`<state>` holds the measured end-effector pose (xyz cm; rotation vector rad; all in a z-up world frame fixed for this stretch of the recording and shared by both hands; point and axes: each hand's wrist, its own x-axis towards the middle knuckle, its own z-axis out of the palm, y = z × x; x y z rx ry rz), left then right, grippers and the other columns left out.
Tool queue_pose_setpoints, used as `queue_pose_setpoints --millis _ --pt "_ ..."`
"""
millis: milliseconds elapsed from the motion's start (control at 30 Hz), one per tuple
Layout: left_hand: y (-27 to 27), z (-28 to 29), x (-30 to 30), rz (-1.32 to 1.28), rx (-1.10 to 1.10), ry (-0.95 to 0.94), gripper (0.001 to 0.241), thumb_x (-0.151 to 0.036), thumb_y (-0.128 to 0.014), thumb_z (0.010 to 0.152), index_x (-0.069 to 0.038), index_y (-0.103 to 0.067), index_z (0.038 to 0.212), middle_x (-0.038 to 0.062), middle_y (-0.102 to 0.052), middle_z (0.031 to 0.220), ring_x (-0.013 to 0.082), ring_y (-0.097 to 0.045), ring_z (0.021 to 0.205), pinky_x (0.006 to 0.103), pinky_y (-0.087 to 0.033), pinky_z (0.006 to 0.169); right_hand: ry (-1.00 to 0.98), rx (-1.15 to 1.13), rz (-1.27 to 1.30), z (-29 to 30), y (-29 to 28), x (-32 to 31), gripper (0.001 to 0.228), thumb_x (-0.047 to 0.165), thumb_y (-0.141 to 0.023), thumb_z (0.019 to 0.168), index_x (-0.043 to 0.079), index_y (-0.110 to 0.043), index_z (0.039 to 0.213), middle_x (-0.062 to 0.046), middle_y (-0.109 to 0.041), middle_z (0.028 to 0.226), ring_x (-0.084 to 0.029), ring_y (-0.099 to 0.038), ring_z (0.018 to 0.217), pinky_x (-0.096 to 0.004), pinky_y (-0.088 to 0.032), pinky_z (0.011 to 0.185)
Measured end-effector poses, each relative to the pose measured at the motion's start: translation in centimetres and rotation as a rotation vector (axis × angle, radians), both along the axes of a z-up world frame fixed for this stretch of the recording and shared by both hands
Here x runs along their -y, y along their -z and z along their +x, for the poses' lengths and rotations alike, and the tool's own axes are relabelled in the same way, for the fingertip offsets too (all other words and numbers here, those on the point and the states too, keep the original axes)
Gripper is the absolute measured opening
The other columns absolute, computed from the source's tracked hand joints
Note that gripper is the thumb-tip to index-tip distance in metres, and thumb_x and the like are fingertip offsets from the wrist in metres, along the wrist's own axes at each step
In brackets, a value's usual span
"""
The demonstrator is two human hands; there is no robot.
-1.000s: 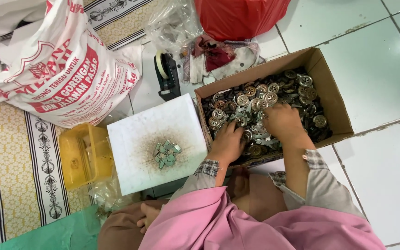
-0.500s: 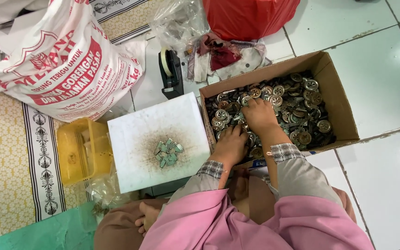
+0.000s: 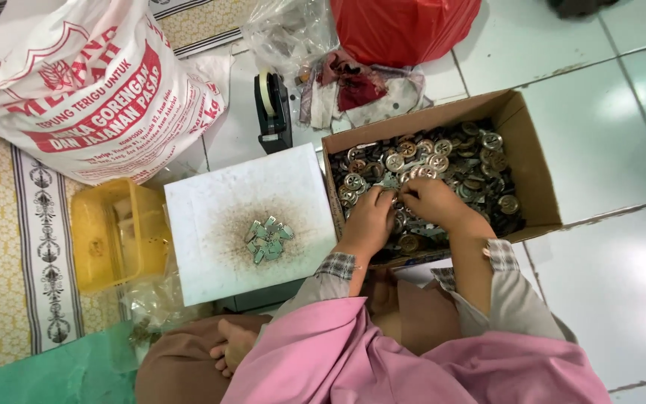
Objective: Sorting and picking small decorative metal components from a cardboard box and placing them onto a white board
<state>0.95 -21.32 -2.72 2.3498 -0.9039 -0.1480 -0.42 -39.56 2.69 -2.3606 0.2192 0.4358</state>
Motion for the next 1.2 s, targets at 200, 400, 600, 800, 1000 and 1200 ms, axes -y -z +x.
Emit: queue_pose_setpoints --millis 200,400,600,800,1000,1200 --pt "0.6 -1.4 -0.2 -0.399 0.084 0.090 0.031 -0.012 -0.068 0.095 -0.009 -0.066 0.126 0.014 -0.068 0.112 0.0340 -0.068 0.109 0.0439 -0.058 0.093 -0.047 0.208 -0.141 -4.1 -3.9 -0.5 0.017 0.016 -0.066 0.092 0.005 -0.076 0.100 -0.019 -0.074 0.094 -0.041 -0.069 0.099 -0.051 -0.057 0.083" --pt "0.3 -4.2 -2.0 -0.563 -0.031 -0.064 0.013 -0.012 -0.074 0.091 -0.016 -0.073 0.103 0.003 -0.070 0.091 0.0248 -0.071 0.092 0.0367 -0.060 0.081 0.022 0.326 0.046 -7.5 -4.9 -3.6 0.012 0.010 -0.069 0.090 0.008 -0.078 0.098 -0.012 -0.075 0.091 -0.033 -0.072 0.093 -0.042 -0.058 0.084" --pt "-1.3 -4.6 -3.7 -0.318 -0.194 -0.053 0.010 -0.013 -0.067 0.095 -0.011 -0.068 0.105 0.008 -0.070 0.098 0.0297 -0.070 0.101 0.0424 -0.059 0.089 0.069 0.298 0.099 -7.4 -3.9 -3.0 0.014 0.010 -0.069 0.092 0.005 -0.079 0.101 -0.015 -0.077 0.098 -0.033 -0.072 0.098 -0.045 -0.057 0.088" --pt "-1.0 -5.1 -3.9 -0.122 -0.006 0.088 0.009 -0.011 -0.057 0.100 -0.006 -0.064 0.101 0.013 -0.066 0.094 0.0326 -0.069 0.093 0.0423 -0.060 0.081 0.038 0.071 -0.366 -4.3 0.3 1.9 0.029 0.024 -0.067 0.095 0.015 -0.075 0.121 -0.012 -0.070 0.113 -0.034 -0.067 0.113 -0.046 -0.061 0.087" --pt "-0.8 -4.7 -4.1 -0.046 0.004 0.114 0.011 -0.012 -0.058 0.100 -0.006 -0.060 0.108 0.012 -0.064 0.104 0.0312 -0.068 0.104 0.0399 -0.060 0.086 -0.069 -0.056 -0.577 -2.6 5.9 1.7 0.030 0.037 -0.068 0.090 0.023 -0.076 0.115 -0.009 -0.064 0.119 -0.035 -0.061 0.122 -0.048 -0.061 0.087" --pt "-0.1 -4.5 -4.1 -0.068 0.027 0.118 0.008 -0.013 -0.057 0.099 -0.008 -0.060 0.105 0.008 -0.062 0.099 0.0286 -0.067 0.100 0.0370 -0.060 0.084 -0.015 -0.220 -0.705 -2.6 7.4 6.0 0.041 0.037 -0.066 0.085 0.020 -0.079 0.120 -0.015 -0.065 0.127 -0.040 -0.058 0.124 -0.057 -0.057 0.089"
